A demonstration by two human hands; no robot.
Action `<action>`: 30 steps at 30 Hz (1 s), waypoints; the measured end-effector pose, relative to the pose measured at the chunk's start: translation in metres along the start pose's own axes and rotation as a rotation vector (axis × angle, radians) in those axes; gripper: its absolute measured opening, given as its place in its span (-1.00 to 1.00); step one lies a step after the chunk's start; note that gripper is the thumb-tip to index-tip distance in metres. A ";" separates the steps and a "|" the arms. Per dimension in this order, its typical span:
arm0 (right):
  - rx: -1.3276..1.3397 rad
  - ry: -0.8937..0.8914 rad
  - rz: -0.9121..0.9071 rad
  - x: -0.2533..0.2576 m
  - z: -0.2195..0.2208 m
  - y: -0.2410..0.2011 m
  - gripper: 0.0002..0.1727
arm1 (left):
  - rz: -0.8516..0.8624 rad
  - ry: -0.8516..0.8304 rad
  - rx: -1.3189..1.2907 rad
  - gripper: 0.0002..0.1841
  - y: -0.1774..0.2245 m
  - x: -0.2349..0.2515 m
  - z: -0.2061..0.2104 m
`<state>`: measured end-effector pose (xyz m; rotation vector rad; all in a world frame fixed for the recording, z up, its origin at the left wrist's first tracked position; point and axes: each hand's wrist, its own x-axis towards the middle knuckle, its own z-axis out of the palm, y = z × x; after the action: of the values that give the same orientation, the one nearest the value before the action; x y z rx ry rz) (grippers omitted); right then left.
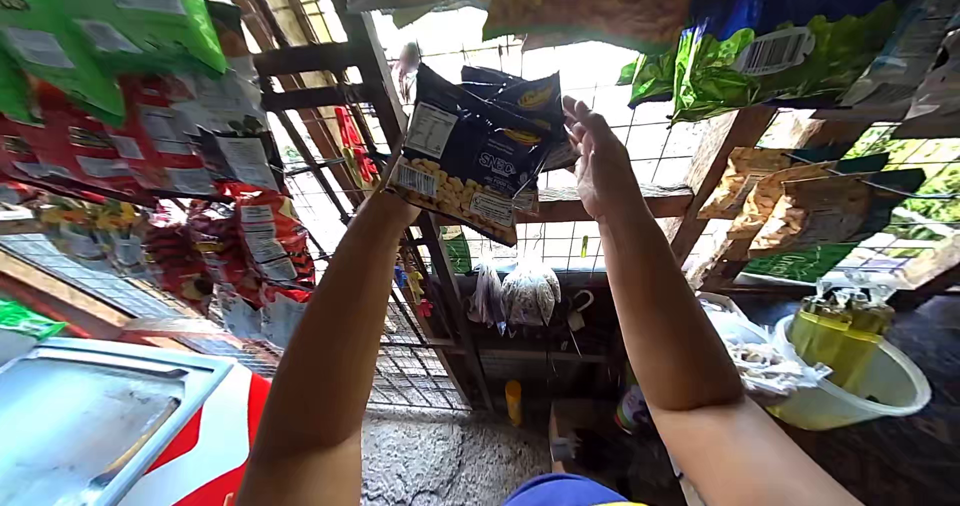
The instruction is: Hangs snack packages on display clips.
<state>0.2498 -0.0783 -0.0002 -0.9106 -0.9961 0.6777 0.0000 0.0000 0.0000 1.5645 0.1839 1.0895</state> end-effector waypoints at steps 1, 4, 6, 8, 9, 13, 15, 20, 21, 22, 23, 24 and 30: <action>-0.027 0.003 -0.042 -0.006 -0.001 -0.002 -0.41 | -0.095 0.166 0.068 -0.49 0.025 -0.002 0.022; -0.087 -0.034 -0.204 -0.026 0.005 -0.008 -0.36 | -0.091 0.146 0.113 -0.21 0.060 -0.007 0.028; -0.143 -0.101 -0.262 -0.035 0.013 -0.011 -0.28 | -0.041 0.046 0.162 -0.21 0.068 -0.017 0.034; -0.161 -0.153 -0.304 -0.040 0.022 -0.009 -0.21 | -0.001 -0.011 0.192 -0.37 0.060 -0.023 0.042; -0.154 -0.162 -0.321 -0.042 0.026 -0.007 -0.20 | -0.007 -0.035 0.213 -0.42 0.055 -0.024 0.044; -0.108 -0.158 -0.374 -0.046 0.033 -0.011 -0.23 | -0.072 0.008 0.195 -0.51 0.041 -0.031 0.061; -0.045 -0.161 -0.320 -0.051 0.038 -0.024 -0.31 | -0.094 0.064 0.187 -0.28 0.036 -0.031 0.072; 0.007 -0.139 -0.264 -0.046 0.033 -0.020 -0.37 | 0.001 0.160 0.190 -0.25 0.033 -0.028 0.075; -0.063 -0.148 -0.301 -0.045 0.027 -0.016 -0.30 | -0.013 0.145 0.162 -0.12 0.032 -0.024 0.066; -0.108 -0.140 -0.323 -0.042 0.022 -0.012 -0.26 | -0.040 0.139 0.110 -0.06 0.032 -0.019 0.057; -0.135 -0.127 -0.308 -0.041 0.019 -0.011 -0.24 | -0.070 0.157 0.052 -0.04 0.032 -0.014 0.050; -0.153 -0.099 -0.265 -0.039 0.018 -0.011 -0.24 | -0.088 0.181 -0.007 -0.04 0.032 -0.010 0.045; -0.023 -0.021 -0.091 -0.036 0.008 -0.005 -0.19 | -0.049 0.288 -0.062 -0.33 0.014 0.001 0.004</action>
<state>0.2283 -0.1073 -0.0085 -0.8742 -1.0598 0.6014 -0.0029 -0.0068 0.0130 1.3368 0.3778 1.2669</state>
